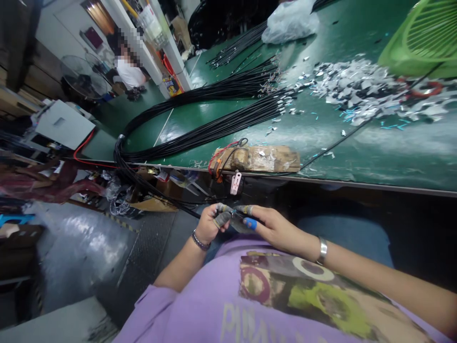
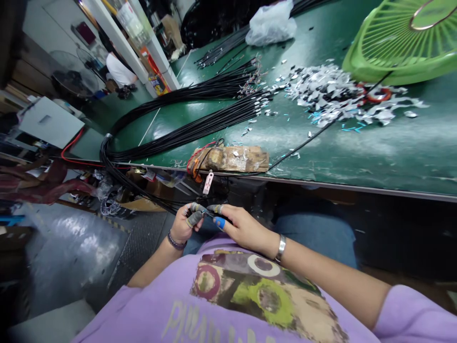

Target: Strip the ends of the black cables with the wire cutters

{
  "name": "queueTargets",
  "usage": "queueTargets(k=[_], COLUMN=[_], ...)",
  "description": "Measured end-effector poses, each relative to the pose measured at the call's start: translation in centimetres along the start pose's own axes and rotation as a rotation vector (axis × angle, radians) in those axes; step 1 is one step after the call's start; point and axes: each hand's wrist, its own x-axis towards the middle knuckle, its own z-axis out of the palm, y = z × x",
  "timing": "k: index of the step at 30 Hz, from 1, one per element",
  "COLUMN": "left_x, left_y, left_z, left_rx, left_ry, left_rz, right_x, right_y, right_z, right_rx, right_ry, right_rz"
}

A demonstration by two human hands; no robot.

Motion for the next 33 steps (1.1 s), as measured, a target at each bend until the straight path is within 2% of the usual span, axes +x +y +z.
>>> queueTargets(k=[13, 19, 33], left_x=[-0.2, -0.2, -0.5], left_y=[0.9, 0.5, -0.5], left_z=[0.2, -0.4, -0.4], left_rx=[0.029, -0.009, -0.054], left_ry=[-0.070, -0.137, -0.082], left_rz=[-0.065, -0.110, -0.127], right_x=[0.2, 0.5, 0.6], right_y=[-0.2, 0.0, 0.3], right_z=[0.0, -0.2, -0.1], right_rx=[0.002, 0.018, 0.024], right_ry=[-0.007, -0.063, -0.016], right_rz=[-0.037, -0.046, -0.061])
